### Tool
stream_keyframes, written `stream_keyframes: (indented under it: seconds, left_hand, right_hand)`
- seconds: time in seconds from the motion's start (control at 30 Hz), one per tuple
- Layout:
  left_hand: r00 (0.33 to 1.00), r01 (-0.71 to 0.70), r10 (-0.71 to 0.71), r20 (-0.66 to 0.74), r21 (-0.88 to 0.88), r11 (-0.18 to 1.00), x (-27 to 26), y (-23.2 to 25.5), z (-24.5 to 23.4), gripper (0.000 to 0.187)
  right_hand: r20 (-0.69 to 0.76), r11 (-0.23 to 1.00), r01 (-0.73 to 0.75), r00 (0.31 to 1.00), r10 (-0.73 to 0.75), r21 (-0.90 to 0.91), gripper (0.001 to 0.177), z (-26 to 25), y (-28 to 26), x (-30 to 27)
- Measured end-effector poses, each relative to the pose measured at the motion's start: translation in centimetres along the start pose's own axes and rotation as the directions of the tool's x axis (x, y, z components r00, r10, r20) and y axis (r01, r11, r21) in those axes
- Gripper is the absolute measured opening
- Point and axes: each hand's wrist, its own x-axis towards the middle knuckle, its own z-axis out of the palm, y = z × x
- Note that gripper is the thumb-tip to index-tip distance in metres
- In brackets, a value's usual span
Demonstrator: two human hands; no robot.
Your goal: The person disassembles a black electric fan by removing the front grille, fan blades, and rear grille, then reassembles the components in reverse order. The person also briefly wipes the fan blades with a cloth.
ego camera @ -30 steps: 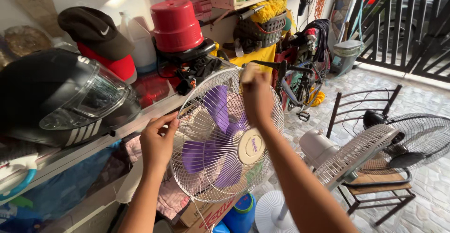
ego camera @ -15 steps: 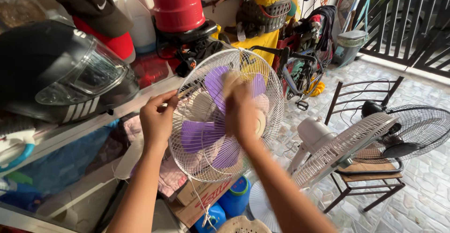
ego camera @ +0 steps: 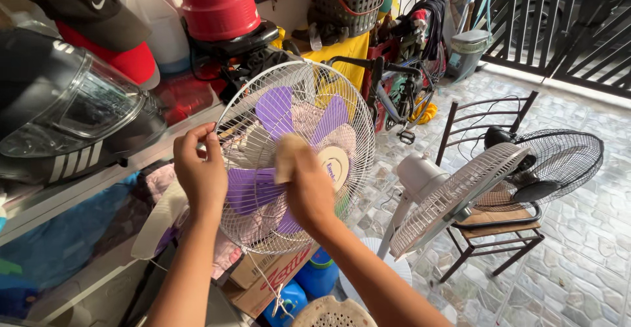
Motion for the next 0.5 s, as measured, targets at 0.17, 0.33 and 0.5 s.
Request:
stream_keyframes:
  seconds: [0.17,0.33,0.5]
  left_hand:
    - [1.000,0.022,-0.021,-0.020,0.032,0.999,-0.1,0.0,0.5,0.016]
    - [0.996,0.090,-0.089,0.026,-0.014,0.996,0.3,-0.8,0.0,0.016]
    - [0.998,0.047,-0.045,0.045,-0.042,0.998,0.5,-1.1,-0.1,0.011]
  right_hand:
    - [0.047,0.997,0.061,0.997,-0.058,-0.052,0.015,1.4,1.1,8.9]
    - [-0.212,0.933,-0.344,0.924,0.317,-0.107,0.033,-0.7,11.4,13.6]
    - [-0.225,0.782,-0.623,0.758,0.612,0.026,0.039,-0.8,21.7,5.4]
